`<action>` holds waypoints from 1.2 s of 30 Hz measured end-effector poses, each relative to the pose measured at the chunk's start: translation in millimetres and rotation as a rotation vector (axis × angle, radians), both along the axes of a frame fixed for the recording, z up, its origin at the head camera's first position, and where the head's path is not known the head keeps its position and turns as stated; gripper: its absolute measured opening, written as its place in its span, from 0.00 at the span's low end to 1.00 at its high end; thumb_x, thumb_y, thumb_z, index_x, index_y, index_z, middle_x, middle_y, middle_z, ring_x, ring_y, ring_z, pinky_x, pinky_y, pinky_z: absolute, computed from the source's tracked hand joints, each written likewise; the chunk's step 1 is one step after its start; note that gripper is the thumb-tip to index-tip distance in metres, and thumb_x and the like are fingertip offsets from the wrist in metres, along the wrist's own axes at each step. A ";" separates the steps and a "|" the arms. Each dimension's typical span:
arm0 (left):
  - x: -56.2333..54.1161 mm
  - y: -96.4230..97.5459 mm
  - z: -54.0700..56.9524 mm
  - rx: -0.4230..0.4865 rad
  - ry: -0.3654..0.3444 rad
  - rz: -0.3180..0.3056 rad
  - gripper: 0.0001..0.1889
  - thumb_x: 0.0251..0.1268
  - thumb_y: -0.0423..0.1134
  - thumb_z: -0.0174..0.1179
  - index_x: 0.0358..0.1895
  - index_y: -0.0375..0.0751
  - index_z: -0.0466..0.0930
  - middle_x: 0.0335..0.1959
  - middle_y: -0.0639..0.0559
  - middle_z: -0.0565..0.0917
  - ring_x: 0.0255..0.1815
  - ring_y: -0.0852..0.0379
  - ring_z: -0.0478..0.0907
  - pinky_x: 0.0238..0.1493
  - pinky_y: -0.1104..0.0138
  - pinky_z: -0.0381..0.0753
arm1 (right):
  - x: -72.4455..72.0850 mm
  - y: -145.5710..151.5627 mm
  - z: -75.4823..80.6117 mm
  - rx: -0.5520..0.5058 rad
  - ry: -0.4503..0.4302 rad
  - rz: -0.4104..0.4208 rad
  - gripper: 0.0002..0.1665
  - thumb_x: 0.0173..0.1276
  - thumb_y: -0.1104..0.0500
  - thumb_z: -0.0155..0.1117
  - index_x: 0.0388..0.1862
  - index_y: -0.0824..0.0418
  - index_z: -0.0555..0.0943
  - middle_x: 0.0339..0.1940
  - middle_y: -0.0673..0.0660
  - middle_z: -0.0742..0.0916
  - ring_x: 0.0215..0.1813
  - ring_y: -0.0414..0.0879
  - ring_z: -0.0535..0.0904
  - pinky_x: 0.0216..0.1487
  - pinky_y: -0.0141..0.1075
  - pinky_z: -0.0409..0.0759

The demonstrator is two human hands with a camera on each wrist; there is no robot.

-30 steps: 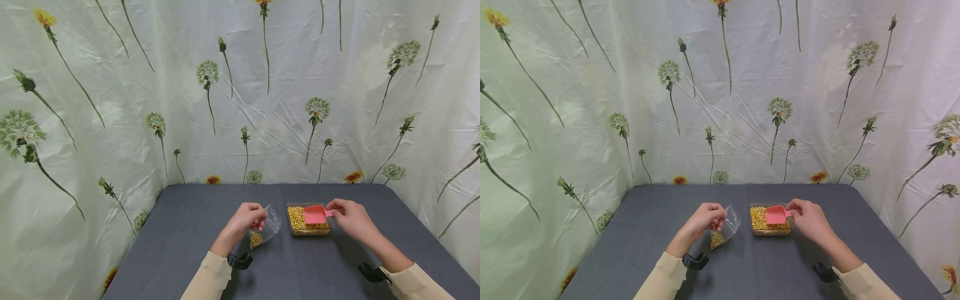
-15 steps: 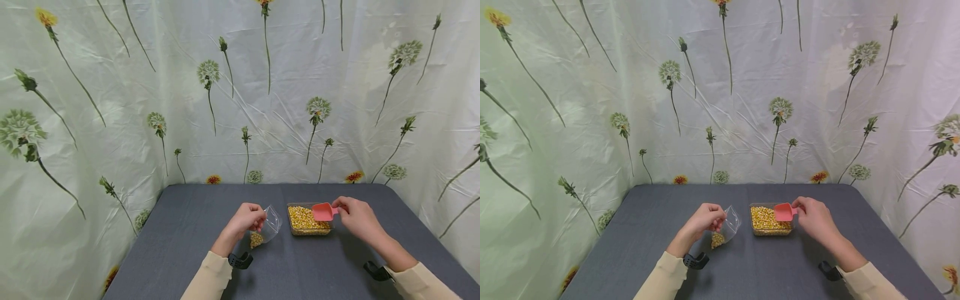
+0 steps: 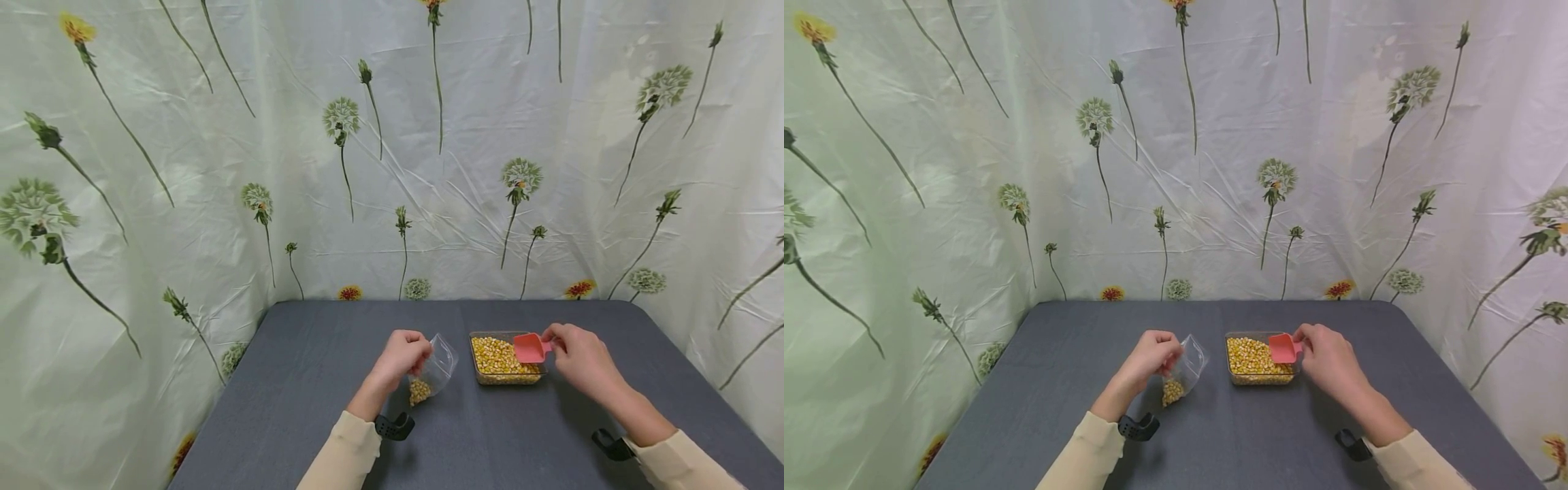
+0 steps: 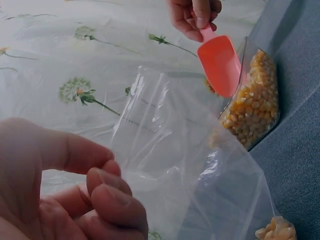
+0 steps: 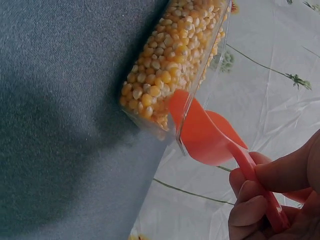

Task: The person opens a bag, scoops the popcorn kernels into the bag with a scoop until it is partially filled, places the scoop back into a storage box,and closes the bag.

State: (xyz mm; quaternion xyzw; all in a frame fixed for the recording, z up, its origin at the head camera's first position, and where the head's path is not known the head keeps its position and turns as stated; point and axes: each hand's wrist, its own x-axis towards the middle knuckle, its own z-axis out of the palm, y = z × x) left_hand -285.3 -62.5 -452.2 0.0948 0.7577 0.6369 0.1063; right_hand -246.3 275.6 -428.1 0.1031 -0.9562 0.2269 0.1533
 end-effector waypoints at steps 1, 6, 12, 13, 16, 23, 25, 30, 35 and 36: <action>-0.1 0.2 0.2 0.001 0.008 0.011 0.14 0.63 0.32 0.57 0.18 0.41 0.73 0.12 0.53 0.68 0.13 0.58 0.64 0.19 0.62 0.67 | -0.3 -0.6 -0.9 -0.005 -0.006 0.000 0.13 0.64 0.73 0.56 0.40 0.62 0.85 0.35 0.57 0.85 0.23 0.44 0.68 0.23 0.39 0.64; 0.4 1.2 1.0 -0.042 0.064 0.057 0.16 0.64 0.33 0.57 0.16 0.44 0.71 0.11 0.54 0.67 0.12 0.57 0.64 0.21 0.61 0.71 | -1.3 -3.3 -5.4 -0.031 -0.050 -0.002 0.13 0.67 0.73 0.56 0.41 0.62 0.85 0.35 0.57 0.85 0.21 0.43 0.66 0.21 0.38 0.62; 2.4 2.0 2.0 -0.150 0.128 0.117 0.18 0.63 0.33 0.57 0.14 0.46 0.69 0.08 0.54 0.67 0.15 0.37 0.69 0.25 0.62 0.72 | -2.8 -7.1 -9.0 -0.073 -0.139 0.009 0.13 0.69 0.71 0.55 0.43 0.61 0.85 0.31 0.53 0.85 0.18 0.44 0.65 0.20 0.37 0.62; 2.5 2.1 2.1 -0.168 0.136 0.128 0.18 0.63 0.33 0.57 0.14 0.47 0.69 0.08 0.55 0.67 0.15 0.36 0.70 0.24 0.62 0.71 | -3.4 -7.8 -9.3 -0.080 -0.151 0.011 0.13 0.69 0.71 0.54 0.43 0.62 0.85 0.32 0.54 0.85 0.19 0.44 0.65 0.20 0.38 0.62; 3.0 2.5 2.5 -0.228 0.162 0.157 0.18 0.62 0.34 0.57 0.13 0.48 0.69 0.07 0.56 0.67 0.12 0.43 0.69 0.21 0.63 0.67 | -6.4 -8.8 -10.3 -0.094 -0.175 0.015 0.13 0.69 0.71 0.54 0.43 0.62 0.85 0.35 0.56 0.86 0.22 0.45 0.68 0.22 0.39 0.64; 4.3 3.1 1.8 -0.303 0.196 0.184 0.18 0.61 0.34 0.58 0.12 0.48 0.69 0.07 0.58 0.67 0.08 0.58 0.64 0.16 0.65 0.61 | -12.7 -10.8 -14.0 -0.120 -0.217 0.003 0.13 0.68 0.71 0.53 0.42 0.63 0.85 0.33 0.56 0.85 0.23 0.46 0.69 0.23 0.39 0.66; 4.6 3.4 2.1 -0.326 0.193 0.186 0.18 0.61 0.35 0.58 0.12 0.48 0.70 0.07 0.58 0.68 0.08 0.58 0.65 0.17 0.65 0.63 | -13.7 -11.0 -15.2 -0.133 -0.232 -0.004 0.13 0.68 0.71 0.53 0.43 0.63 0.84 0.33 0.56 0.85 0.23 0.46 0.70 0.23 0.39 0.66; 6.0 4.3 4.3 -0.376 0.187 0.180 0.18 0.61 0.36 0.58 0.11 0.48 0.72 0.05 0.58 0.68 0.08 0.58 0.66 0.17 0.65 0.64 | -15.3 -11.5 -19.8 -0.161 -0.249 -0.013 0.13 0.70 0.70 0.52 0.44 0.63 0.84 0.34 0.55 0.85 0.28 0.47 0.72 0.26 0.41 0.69; 5.8 4.8 3.7 -0.402 0.191 0.184 0.19 0.60 0.35 0.58 0.10 0.48 0.72 0.05 0.58 0.68 0.08 0.56 0.68 0.16 0.65 0.63 | -14.7 -11.8 -22.7 -0.170 -0.248 -0.013 0.12 0.71 0.69 0.53 0.44 0.62 0.84 0.35 0.54 0.85 0.31 0.47 0.75 0.28 0.41 0.70; 5.7 5.0 3.6 -0.404 0.189 0.187 0.19 0.61 0.35 0.58 0.10 0.48 0.72 0.05 0.58 0.68 0.08 0.55 0.69 0.16 0.65 0.63 | -14.4 -11.7 -22.4 -0.174 -0.250 -0.012 0.12 0.71 0.69 0.53 0.44 0.62 0.84 0.35 0.54 0.85 0.32 0.47 0.75 0.28 0.41 0.70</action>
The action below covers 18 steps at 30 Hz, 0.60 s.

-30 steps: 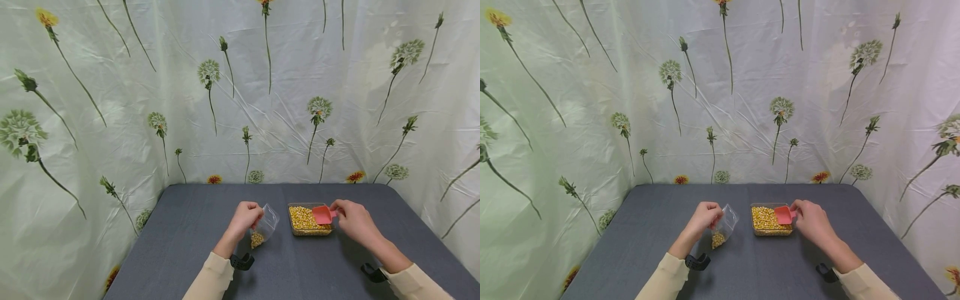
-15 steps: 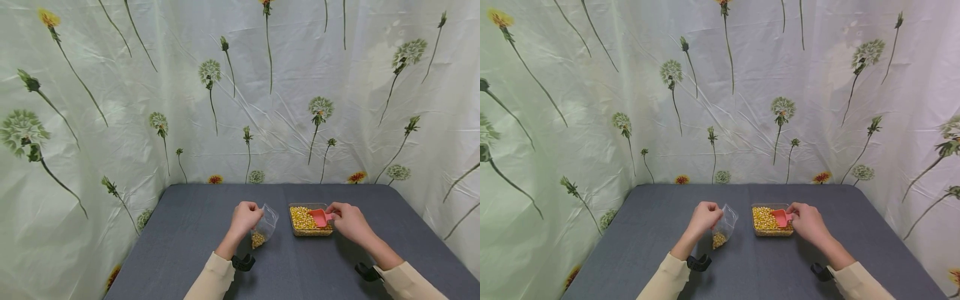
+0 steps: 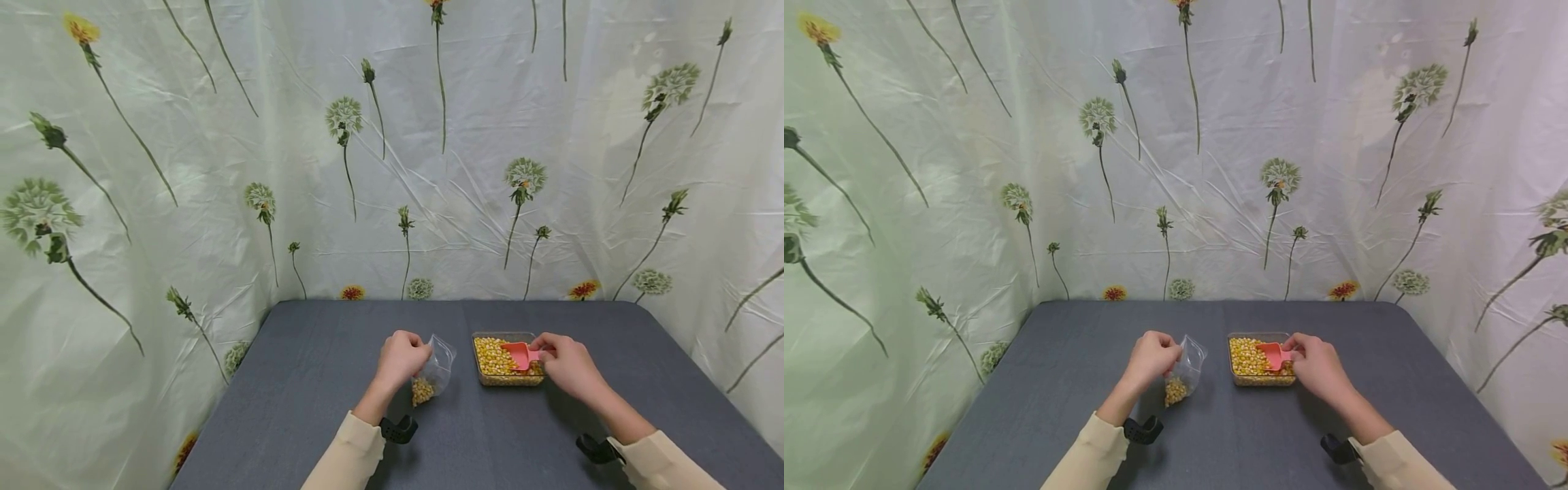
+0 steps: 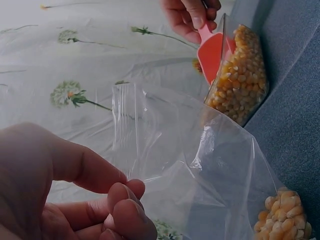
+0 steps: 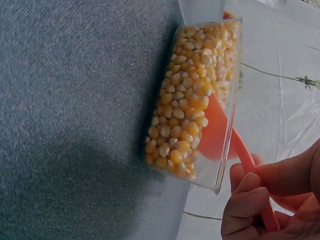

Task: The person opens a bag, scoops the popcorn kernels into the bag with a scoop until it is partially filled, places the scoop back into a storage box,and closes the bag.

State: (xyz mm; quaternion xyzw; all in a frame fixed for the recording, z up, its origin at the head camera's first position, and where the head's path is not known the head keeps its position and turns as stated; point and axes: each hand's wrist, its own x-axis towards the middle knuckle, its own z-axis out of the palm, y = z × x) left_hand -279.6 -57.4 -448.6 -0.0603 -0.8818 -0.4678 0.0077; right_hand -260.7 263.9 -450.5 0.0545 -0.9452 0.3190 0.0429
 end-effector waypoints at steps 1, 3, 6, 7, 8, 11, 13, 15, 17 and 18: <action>0.2 0.3 0.0 -0.003 0.001 0.003 0.19 0.61 0.35 0.58 0.10 0.48 0.72 0.05 0.58 0.68 0.08 0.54 0.69 0.16 0.65 0.63 | 0.8 0.4 0.4 -0.003 -0.002 -0.001 0.12 0.71 0.69 0.53 0.45 0.62 0.84 0.35 0.54 0.85 0.32 0.47 0.75 0.28 0.41 0.71; 0.5 0.9 0.1 -0.005 0.000 0.009 0.20 0.61 0.35 0.58 0.10 0.48 0.71 0.05 0.57 0.69 0.09 0.53 0.71 0.16 0.65 0.62 | 2.2 1.5 2.1 -0.017 -0.009 -0.002 0.12 0.71 0.69 0.53 0.45 0.63 0.84 0.35 0.55 0.85 0.31 0.47 0.75 0.27 0.41 0.70; 1.3 1.2 0.7 0.000 0.001 0.007 0.20 0.61 0.35 0.58 0.10 0.48 0.71 0.05 0.57 0.70 0.09 0.54 0.71 0.15 0.65 0.61 | 4.1 3.5 4.2 -0.035 -0.021 -0.008 0.12 0.73 0.69 0.53 0.45 0.63 0.84 0.36 0.57 0.86 0.30 0.48 0.74 0.27 0.41 0.70; 1.6 1.1 0.9 0.001 0.003 0.006 0.19 0.61 0.35 0.58 0.10 0.48 0.71 0.05 0.57 0.70 0.09 0.54 0.71 0.15 0.65 0.61 | 4.3 4.6 4.8 -0.038 -0.021 -0.009 0.12 0.73 0.69 0.52 0.46 0.63 0.84 0.36 0.57 0.86 0.30 0.48 0.74 0.27 0.42 0.70; 1.9 1.0 1.2 0.005 0.003 0.003 0.19 0.61 0.35 0.58 0.11 0.47 0.71 0.05 0.57 0.70 0.09 0.55 0.71 0.15 0.66 0.61 | 4.7 5.5 5.1 -0.044 -0.024 -0.011 0.12 0.74 0.68 0.52 0.46 0.63 0.84 0.37 0.58 0.86 0.30 0.48 0.74 0.27 0.42 0.70; 2.9 0.3 2.6 0.009 0.012 -0.004 0.19 0.61 0.35 0.57 0.11 0.47 0.70 0.05 0.57 0.69 0.08 0.56 0.69 0.14 0.66 0.61 | 5.6 8.8 4.8 -0.063 -0.031 -0.016 0.13 0.75 0.68 0.52 0.47 0.64 0.84 0.37 0.59 0.85 0.30 0.49 0.73 0.26 0.42 0.69; 3.6 -0.2 3.4 0.004 0.023 -0.005 0.19 0.61 0.35 0.56 0.11 0.48 0.70 0.05 0.57 0.68 0.08 0.57 0.67 0.14 0.66 0.60 | 6.5 10.5 3.2 -0.085 -0.041 -0.027 0.13 0.75 0.68 0.52 0.47 0.64 0.84 0.36 0.59 0.85 0.29 0.49 0.72 0.26 0.42 0.69; 3.8 -0.4 3.5 -0.006 0.036 -0.006 0.19 0.61 0.35 0.56 0.11 0.48 0.69 0.05 0.58 0.67 0.07 0.58 0.65 0.13 0.66 0.58 | 7.3 12.1 1.5 -0.111 -0.051 -0.035 0.12 0.74 0.68 0.53 0.48 0.65 0.84 0.34 0.59 0.84 0.29 0.49 0.73 0.26 0.42 0.70; 4.1 -0.6 3.2 -0.016 0.047 -0.003 0.19 0.61 0.35 0.56 0.11 0.48 0.69 0.05 0.59 0.66 0.07 0.59 0.63 0.13 0.67 0.57 | 8.5 13.3 -0.6 -0.138 -0.059 -0.047 0.12 0.74 0.68 0.54 0.48 0.66 0.83 0.33 0.60 0.84 0.29 0.49 0.74 0.27 0.41 0.72; 4.2 -0.6 3.0 -0.021 0.050 -0.001 0.19 0.61 0.35 0.56 0.11 0.49 0.69 0.05 0.59 0.66 0.07 0.59 0.63 0.13 0.67 0.56 | 9.1 14.0 -1.5 -0.152 -0.058 -0.052 0.11 0.74 0.68 0.54 0.48 0.66 0.83 0.32 0.60 0.84 0.30 0.50 0.75 0.27 0.41 0.72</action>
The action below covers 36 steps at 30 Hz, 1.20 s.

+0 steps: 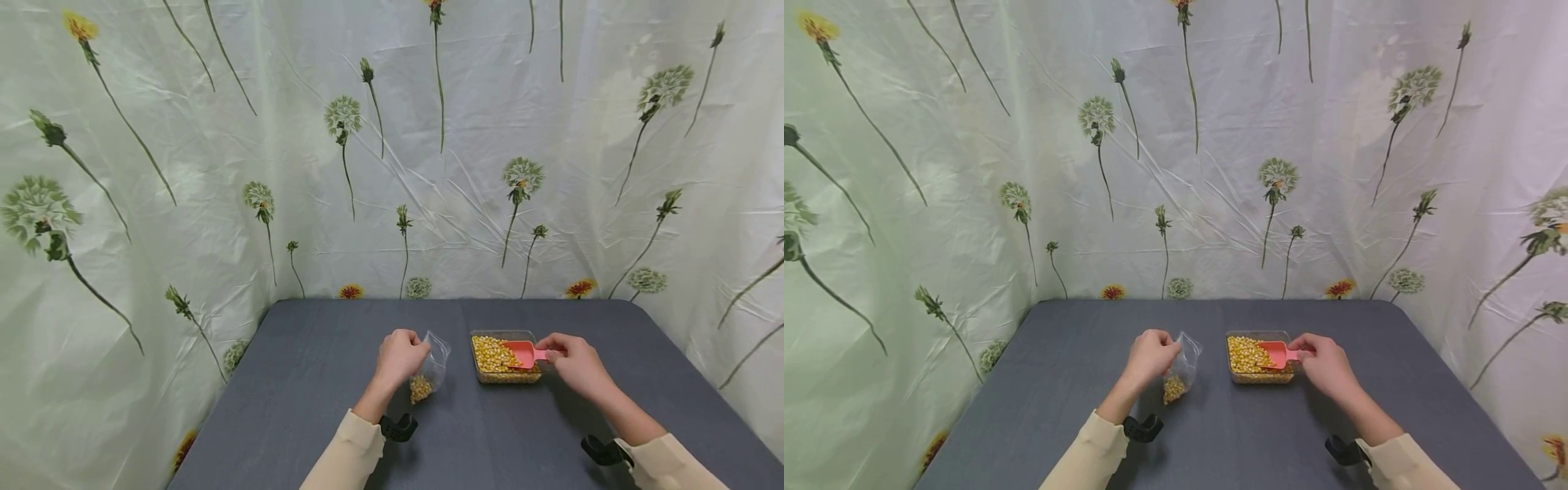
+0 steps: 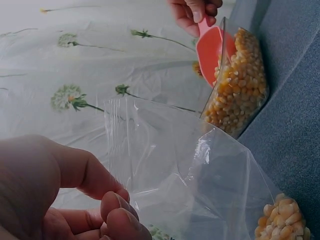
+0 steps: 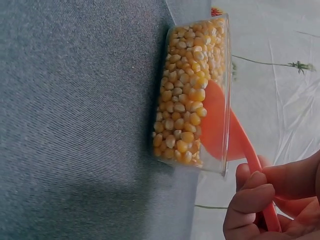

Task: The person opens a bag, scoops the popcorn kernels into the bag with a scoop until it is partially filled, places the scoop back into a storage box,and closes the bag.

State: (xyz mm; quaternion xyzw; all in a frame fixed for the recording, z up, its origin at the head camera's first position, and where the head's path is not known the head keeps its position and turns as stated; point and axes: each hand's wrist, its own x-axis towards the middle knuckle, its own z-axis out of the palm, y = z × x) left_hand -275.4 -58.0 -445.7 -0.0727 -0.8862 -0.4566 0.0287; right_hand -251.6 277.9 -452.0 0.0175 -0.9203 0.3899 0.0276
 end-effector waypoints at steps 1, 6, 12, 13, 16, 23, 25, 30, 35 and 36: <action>-0.2 -0.1 0.0 -0.003 0.003 0.002 0.19 0.61 0.35 0.56 0.11 0.49 0.69 0.05 0.59 0.66 0.07 0.59 0.63 0.12 0.67 0.56 | 0.2 0.6 -0.7 -0.010 0.006 -0.002 0.11 0.73 0.68 0.54 0.47 0.67 0.83 0.32 0.59 0.84 0.31 0.50 0.75 0.27 0.40 0.73; -1.3 -0.4 -0.8 -0.005 -0.007 0.002 0.18 0.62 0.37 0.57 0.12 0.49 0.70 0.06 0.59 0.67 0.07 0.59 0.64 0.14 0.66 0.59 | 2.0 3.4 -3.1 -0.063 0.028 -0.007 0.11 0.71 0.70 0.55 0.46 0.70 0.83 0.29 0.60 0.82 0.29 0.48 0.75 0.26 0.37 0.73; -3.6 -0.3 -3.6 0.038 -0.023 -0.017 0.17 0.64 0.34 0.55 0.15 0.48 0.68 0.10 0.59 0.63 0.10 0.61 0.55 0.15 0.66 0.55 | 5.0 5.3 -6.7 -0.128 0.007 -0.023 0.11 0.73 0.70 0.54 0.48 0.71 0.82 0.29 0.60 0.82 0.28 0.46 0.74 0.26 0.36 0.74; -4.0 -0.3 -3.7 0.048 -0.022 -0.020 0.17 0.64 0.34 0.55 0.16 0.48 0.67 0.10 0.59 0.63 0.11 0.61 0.54 0.15 0.66 0.55 | 5.6 5.4 -7.0 -0.138 0.004 -0.024 0.12 0.73 0.70 0.54 0.49 0.71 0.82 0.29 0.60 0.81 0.28 0.46 0.74 0.26 0.36 0.74; -5.2 -0.3 -4.3 0.066 -0.015 -0.025 0.16 0.65 0.34 0.55 0.17 0.47 0.69 0.11 0.59 0.64 0.12 0.60 0.55 0.17 0.65 0.56 | 7.2 5.6 -8.3 -0.172 -0.012 -0.033 0.12 0.73 0.70 0.53 0.50 0.72 0.81 0.30 0.61 0.81 0.29 0.46 0.74 0.26 0.37 0.75; -5.6 -1.6 -4.5 0.107 -0.029 -0.076 0.10 0.63 0.33 0.57 0.23 0.37 0.80 0.10 0.56 0.72 0.10 0.58 0.63 0.16 0.66 0.61 | 8.8 8.1 -10.2 -0.229 -0.026 -0.042 0.13 0.74 0.71 0.52 0.52 0.74 0.80 0.30 0.61 0.81 0.29 0.48 0.75 0.27 0.38 0.76; -5.3 -1.9 -4.1 0.122 -0.046 -0.095 0.10 0.63 0.33 0.58 0.23 0.36 0.81 0.09 0.55 0.74 0.10 0.54 0.67 0.15 0.67 0.61 | 9.0 9.1 -10.3 -0.246 -0.031 -0.044 0.14 0.74 0.71 0.52 0.53 0.74 0.79 0.30 0.61 0.81 0.29 0.48 0.75 0.28 0.38 0.76; -4.4 -2.3 -3.5 0.142 -0.085 -0.112 0.12 0.63 0.34 0.61 0.20 0.43 0.80 0.10 0.54 0.76 0.20 0.34 0.78 0.16 0.66 0.62 | 9.2 10.8 -11.7 -0.268 -0.041 -0.049 0.14 0.74 0.71 0.52 0.53 0.74 0.79 0.31 0.62 0.81 0.28 0.47 0.75 0.28 0.38 0.77; -4.0 -2.1 -3.1 0.144 -0.103 -0.113 0.12 0.63 0.34 0.61 0.20 0.44 0.80 0.10 0.53 0.76 0.24 0.31 0.80 0.16 0.66 0.62 | 10.5 11.2 -11.5 -0.288 -0.039 -0.052 0.14 0.73 0.71 0.53 0.53 0.74 0.79 0.31 0.61 0.81 0.29 0.48 0.76 0.28 0.38 0.77; -3.8 -2.1 -2.9 0.143 -0.102 -0.112 0.13 0.63 0.34 0.61 0.19 0.43 0.80 0.10 0.53 0.76 0.24 0.31 0.80 0.17 0.66 0.62 | 11.0 11.3 -11.3 -0.294 -0.037 -0.053 0.14 0.73 0.71 0.53 0.53 0.74 0.79 0.31 0.61 0.82 0.29 0.48 0.76 0.28 0.38 0.77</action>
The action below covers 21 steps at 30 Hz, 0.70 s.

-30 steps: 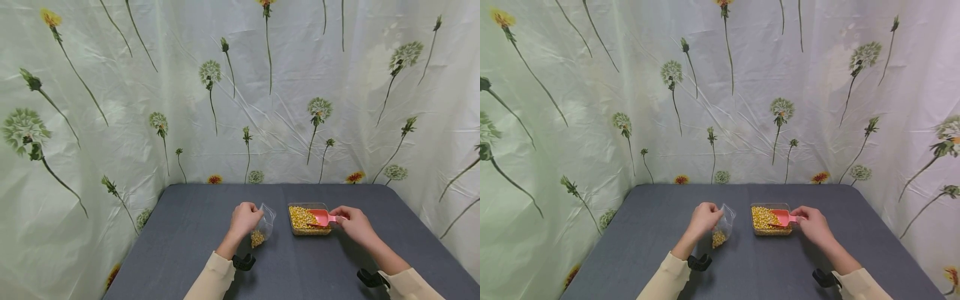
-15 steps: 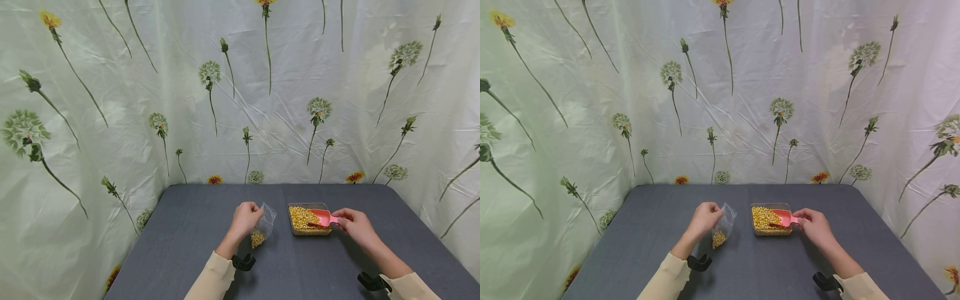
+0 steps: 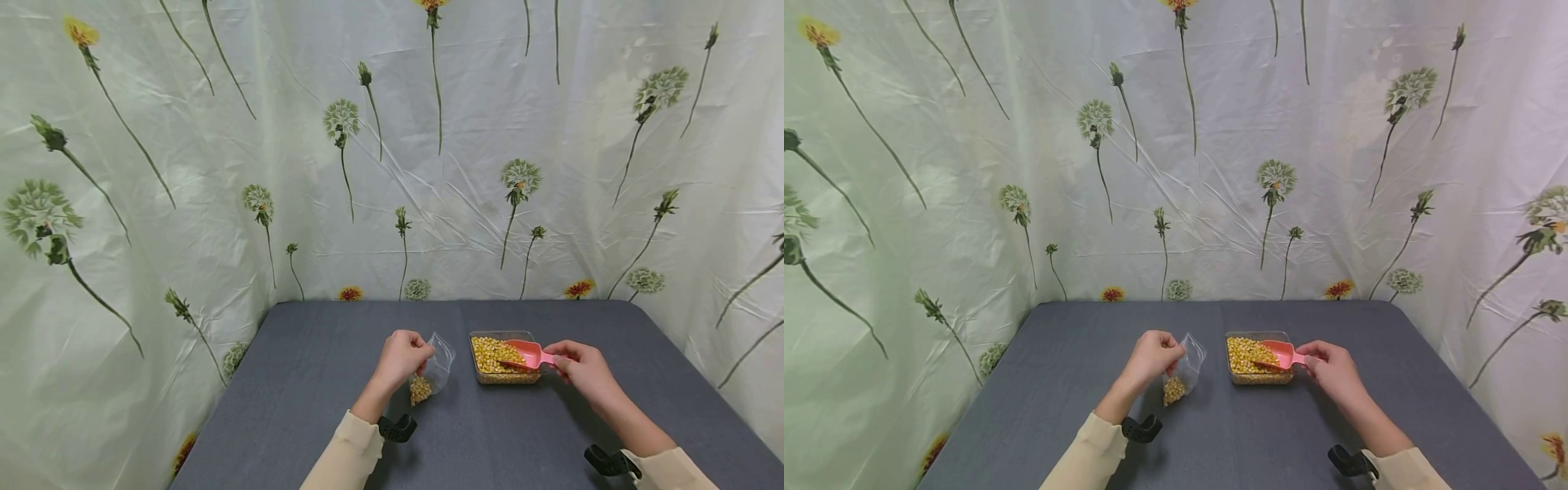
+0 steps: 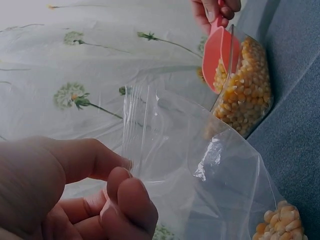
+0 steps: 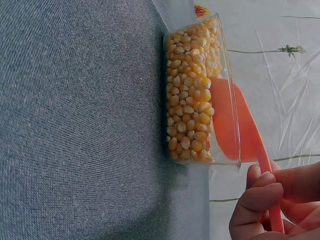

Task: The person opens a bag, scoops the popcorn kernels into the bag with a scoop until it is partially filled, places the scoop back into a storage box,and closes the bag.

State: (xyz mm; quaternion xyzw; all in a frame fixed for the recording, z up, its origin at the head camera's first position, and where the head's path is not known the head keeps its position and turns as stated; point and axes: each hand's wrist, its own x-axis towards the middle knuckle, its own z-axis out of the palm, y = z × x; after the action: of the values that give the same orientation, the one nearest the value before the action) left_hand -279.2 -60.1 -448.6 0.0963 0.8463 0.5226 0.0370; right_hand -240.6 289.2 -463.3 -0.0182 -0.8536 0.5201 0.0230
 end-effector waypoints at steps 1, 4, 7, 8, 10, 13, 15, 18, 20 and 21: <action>0.2 -0.1 0.2 0.001 -0.001 0.003 0.13 0.63 0.33 0.61 0.19 0.43 0.79 0.10 0.53 0.76 0.24 0.31 0.80 0.17 0.66 0.63 | 0.4 -0.1 0.3 -0.005 0.001 -0.001 0.14 0.73 0.71 0.53 0.54 0.74 0.79 0.31 0.61 0.82 0.28 0.47 0.76 0.28 0.38 0.77; 0.9 -0.3 0.8 0.000 0.000 0.012 0.13 0.62 0.33 0.60 0.18 0.43 0.78 0.09 0.53 0.75 0.23 0.30 0.80 0.19 0.66 0.67 | 1.1 -0.4 0.8 -0.017 0.004 -0.006 0.14 0.74 0.71 0.53 0.54 0.74 0.79 0.32 0.61 0.82 0.28 0.46 0.75 0.28 0.38 0.78; 1.4 -0.2 1.0 -0.007 0.004 0.017 0.13 0.62 0.33 0.60 0.19 0.41 0.79 0.09 0.53 0.74 0.23 0.30 0.80 0.20 0.66 0.69 | 1.3 -1.1 0.9 -0.027 0.002 -0.011 0.14 0.74 0.70 0.53 0.55 0.75 0.78 0.32 0.61 0.82 0.29 0.47 0.76 0.28 0.38 0.78; 1.7 0.0 1.0 -0.013 0.007 0.020 0.12 0.63 0.33 0.60 0.20 0.39 0.80 0.09 0.53 0.74 0.23 0.31 0.80 0.20 0.66 0.69 | 1.4 -1.3 0.9 -0.030 0.002 -0.012 0.14 0.74 0.70 0.53 0.55 0.75 0.78 0.32 0.60 0.82 0.29 0.47 0.76 0.29 0.38 0.78; 2.0 0.3 1.0 -0.026 0.011 0.021 0.12 0.63 0.34 0.61 0.21 0.36 0.81 0.09 0.54 0.75 0.22 0.32 0.80 0.18 0.66 0.66 | 1.5 -1.5 1.1 -0.037 0.001 -0.011 0.14 0.75 0.70 0.53 0.55 0.75 0.78 0.32 0.61 0.82 0.29 0.47 0.76 0.29 0.38 0.78; 2.2 0.8 1.2 -0.062 0.010 0.029 0.12 0.65 0.35 0.62 0.22 0.35 0.82 0.08 0.54 0.75 0.17 0.37 0.77 0.16 0.66 0.63 | 1.4 -1.4 1.3 -0.048 0.005 -0.011 0.14 0.75 0.69 0.53 0.55 0.75 0.78 0.33 0.61 0.83 0.29 0.46 0.75 0.29 0.38 0.78; 1.9 1.0 1.1 -0.091 0.007 0.035 0.13 0.65 0.37 0.63 0.21 0.37 0.82 0.08 0.55 0.75 0.14 0.43 0.75 0.16 0.66 0.62 | 1.4 -1.0 1.5 -0.053 0.008 -0.011 0.14 0.75 0.69 0.53 0.55 0.75 0.77 0.34 0.61 0.84 0.29 0.45 0.75 0.29 0.38 0.78; 1.7 1.1 1.0 -0.122 -0.004 0.037 0.14 0.66 0.38 0.63 0.20 0.39 0.83 0.09 0.53 0.76 0.13 0.46 0.75 0.16 0.66 0.62 | 1.1 -0.3 1.2 -0.057 0.011 -0.012 0.14 0.75 0.69 0.54 0.55 0.75 0.77 0.34 0.61 0.84 0.29 0.46 0.76 0.29 0.38 0.78; 1.8 0.9 1.0 -0.125 -0.013 0.029 0.14 0.66 0.37 0.63 0.22 0.38 0.85 0.10 0.51 0.78 0.17 0.42 0.78 0.16 0.66 0.64 | 0.6 0.4 0.7 -0.057 0.010 -0.011 0.15 0.75 0.69 0.54 0.56 0.75 0.77 0.34 0.60 0.84 0.29 0.46 0.76 0.29 0.38 0.78; 1.6 0.8 0.9 -0.124 -0.019 0.024 0.13 0.66 0.37 0.63 0.22 0.37 0.86 0.10 0.50 0.78 0.18 0.40 0.79 0.17 0.66 0.64 | 0.4 0.6 0.3 -0.058 0.009 -0.011 0.15 0.75 0.69 0.54 0.56 0.75 0.77 0.34 0.60 0.84 0.29 0.46 0.76 0.29 0.38 0.78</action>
State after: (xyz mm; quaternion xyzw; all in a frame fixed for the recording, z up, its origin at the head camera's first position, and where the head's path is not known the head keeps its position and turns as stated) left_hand -277.6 -59.2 -447.7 0.0784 0.8778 0.4704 0.0447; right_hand -240.3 289.8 -463.0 -0.0212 -0.8379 0.5447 0.0291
